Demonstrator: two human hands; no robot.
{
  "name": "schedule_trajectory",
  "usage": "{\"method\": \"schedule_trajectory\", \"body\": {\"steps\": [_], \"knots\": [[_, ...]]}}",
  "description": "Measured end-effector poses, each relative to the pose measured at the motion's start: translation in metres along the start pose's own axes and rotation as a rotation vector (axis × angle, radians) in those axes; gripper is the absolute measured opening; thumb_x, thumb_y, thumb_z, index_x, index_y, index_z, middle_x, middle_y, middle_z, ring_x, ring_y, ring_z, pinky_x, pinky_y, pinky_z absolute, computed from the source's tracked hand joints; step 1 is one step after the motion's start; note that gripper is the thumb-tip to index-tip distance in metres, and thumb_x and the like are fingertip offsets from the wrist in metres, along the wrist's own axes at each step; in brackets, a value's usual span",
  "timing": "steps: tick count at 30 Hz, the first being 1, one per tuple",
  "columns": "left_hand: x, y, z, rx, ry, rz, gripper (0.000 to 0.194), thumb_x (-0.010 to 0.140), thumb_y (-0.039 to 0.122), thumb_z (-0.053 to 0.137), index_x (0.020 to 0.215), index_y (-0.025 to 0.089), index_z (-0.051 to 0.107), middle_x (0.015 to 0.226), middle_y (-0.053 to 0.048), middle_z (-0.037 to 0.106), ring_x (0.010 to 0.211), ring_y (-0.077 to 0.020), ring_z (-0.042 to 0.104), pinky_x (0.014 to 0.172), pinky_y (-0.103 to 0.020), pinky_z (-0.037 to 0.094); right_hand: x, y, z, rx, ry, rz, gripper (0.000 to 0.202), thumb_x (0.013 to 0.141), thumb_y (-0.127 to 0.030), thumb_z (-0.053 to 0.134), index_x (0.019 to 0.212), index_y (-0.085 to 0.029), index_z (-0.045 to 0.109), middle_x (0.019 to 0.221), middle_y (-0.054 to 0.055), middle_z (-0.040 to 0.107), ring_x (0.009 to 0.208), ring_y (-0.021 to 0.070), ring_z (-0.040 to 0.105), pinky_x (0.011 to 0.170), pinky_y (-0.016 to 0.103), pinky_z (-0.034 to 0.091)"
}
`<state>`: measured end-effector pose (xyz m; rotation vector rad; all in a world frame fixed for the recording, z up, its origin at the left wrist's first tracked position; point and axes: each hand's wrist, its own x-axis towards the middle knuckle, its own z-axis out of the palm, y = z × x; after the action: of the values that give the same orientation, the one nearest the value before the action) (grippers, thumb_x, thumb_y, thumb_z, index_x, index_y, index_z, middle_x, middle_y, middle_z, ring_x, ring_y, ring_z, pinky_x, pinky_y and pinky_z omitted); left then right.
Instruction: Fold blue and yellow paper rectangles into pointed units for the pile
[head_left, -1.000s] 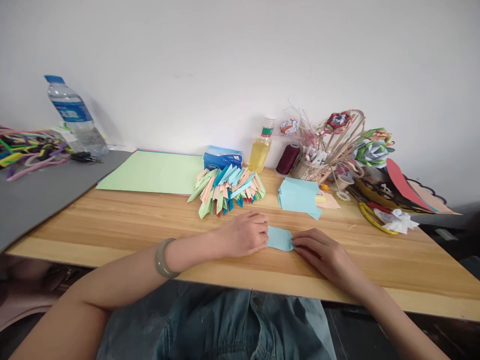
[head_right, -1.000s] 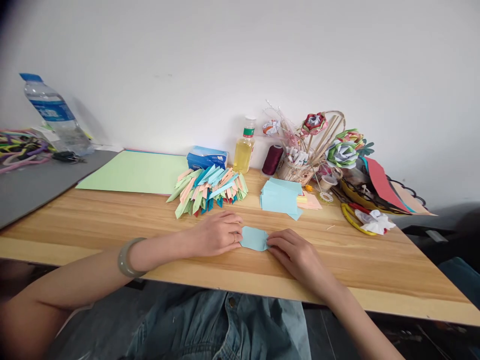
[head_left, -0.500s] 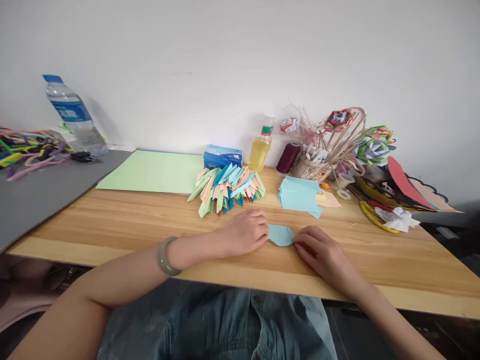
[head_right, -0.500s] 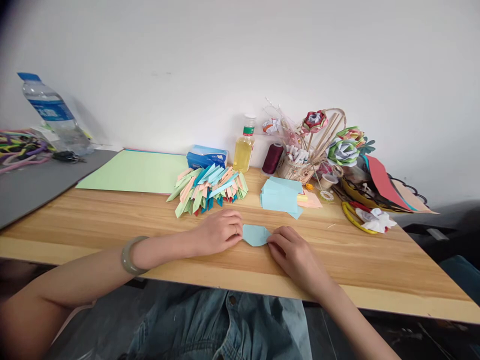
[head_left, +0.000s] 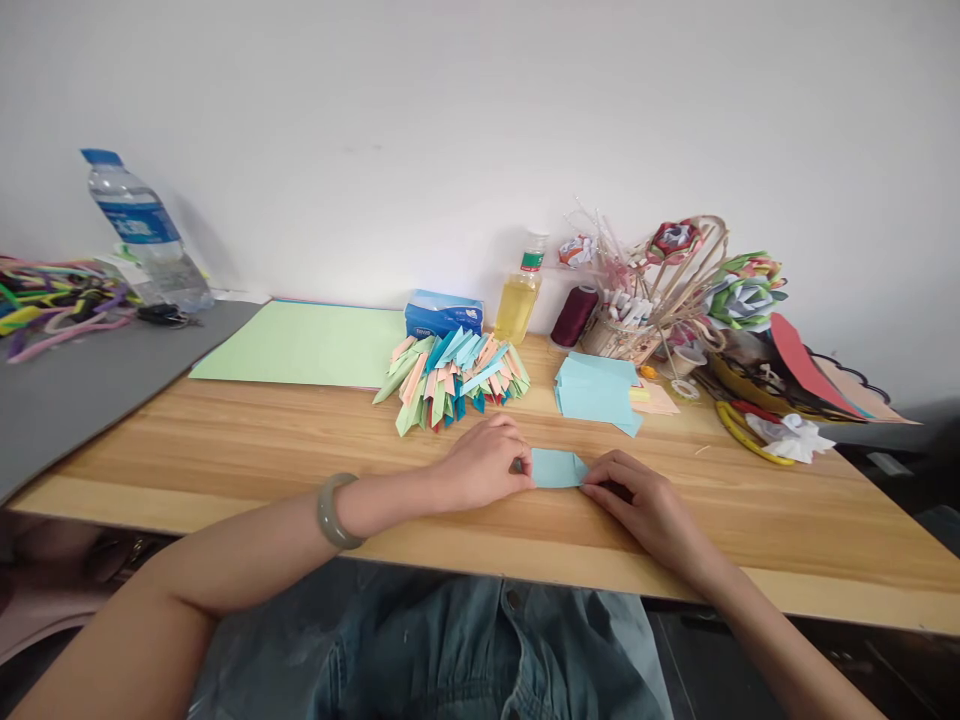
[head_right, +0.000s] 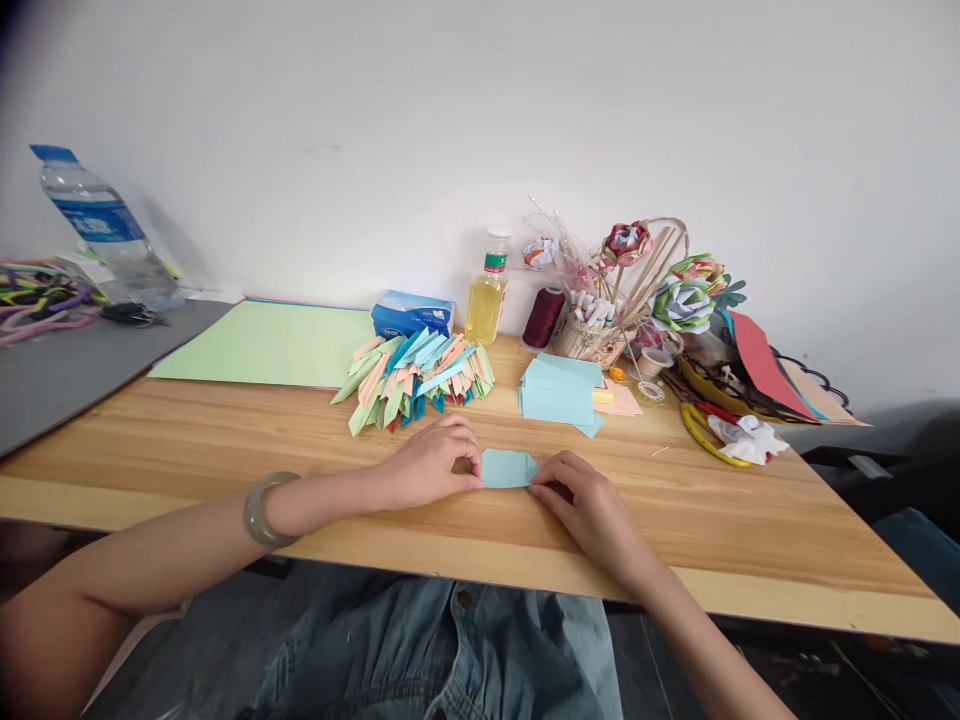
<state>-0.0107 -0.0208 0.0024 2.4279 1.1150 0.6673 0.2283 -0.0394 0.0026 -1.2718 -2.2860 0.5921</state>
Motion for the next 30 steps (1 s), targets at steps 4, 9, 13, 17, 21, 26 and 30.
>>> {"method": "schedule_trajectory", "body": {"steps": [4,9,13,17,21,26,30], "knots": [[0.001,0.001,0.001,-0.023,-0.001,-0.037,0.004,0.076,0.02,0.065,0.072,0.019,0.066,0.079,-0.001,0.065,0.097,-0.0185,0.05,0.086,-0.029,0.041,0.001,-0.002,0.0,-0.006,-0.006,0.015,0.019,0.089,-0.031,0.044,0.078,-0.02,0.056,0.083,0.004,0.057,0.077,0.0181,0.056,0.071,0.032,0.045],[0.002,0.004,0.002,-0.022,0.016,-0.058,0.006,0.076,0.019,0.063,0.071,0.018,0.065,0.077,-0.001,0.065,0.094,-0.0193,0.051,0.084,-0.03,0.041,0.004,-0.006,0.001,-0.061,0.013,0.042,0.022,0.09,-0.031,0.042,0.076,-0.02,0.055,0.081,0.005,0.057,0.074,0.0182,0.055,0.068,0.032,0.045],[0.001,0.007,0.002,-0.003,0.028,-0.074,0.007,0.076,0.018,0.062,0.069,0.018,0.064,0.075,-0.001,0.065,0.093,-0.0195,0.051,0.084,-0.031,0.041,0.005,-0.008,0.004,-0.105,0.052,0.058,0.022,0.088,-0.03,0.043,0.074,-0.02,0.055,0.078,0.005,0.058,0.069,0.0174,0.055,0.065,0.031,0.044],[0.002,0.009,0.002,0.012,0.044,-0.081,0.008,0.075,0.02,0.061,0.068,0.018,0.064,0.074,-0.001,0.065,0.092,-0.0197,0.051,0.083,-0.032,0.041,0.005,-0.01,0.005,-0.122,0.068,0.073,0.019,0.086,-0.029,0.044,0.073,-0.02,0.055,0.077,0.004,0.058,0.067,0.0167,0.055,0.062,0.03,0.044],[0.004,0.012,0.004,0.026,0.058,-0.106,0.012,0.074,0.016,0.058,0.063,0.018,0.061,0.07,-0.001,0.063,0.089,-0.0193,0.051,0.081,-0.03,0.042,0.006,-0.009,0.007,-0.138,0.079,0.097,0.018,0.085,-0.027,0.044,0.072,-0.02,0.054,0.076,0.004,0.057,0.066,0.0166,0.055,0.061,0.029,0.042],[0.007,0.014,0.01,0.059,0.104,-0.165,0.01,0.068,0.015,0.058,0.059,0.019,0.06,0.069,-0.002,0.061,0.088,-0.0202,0.05,0.079,-0.03,0.043,0.007,-0.008,0.01,-0.151,0.087,0.134,0.015,0.082,-0.025,0.046,0.07,-0.02,0.052,0.074,0.002,0.056,0.065,0.0156,0.054,0.061,0.028,0.042],[0.009,0.016,0.012,0.087,0.11,-0.175,0.01,0.066,0.015,0.059,0.056,0.019,0.059,0.066,-0.002,0.061,0.086,-0.0209,0.05,0.079,-0.032,0.043,0.008,-0.01,0.012,-0.167,0.102,0.135,0.013,0.08,-0.022,0.046,0.069,-0.02,0.051,0.073,0.002,0.056,0.064,0.015,0.054,0.06,0.028,0.042]]}}
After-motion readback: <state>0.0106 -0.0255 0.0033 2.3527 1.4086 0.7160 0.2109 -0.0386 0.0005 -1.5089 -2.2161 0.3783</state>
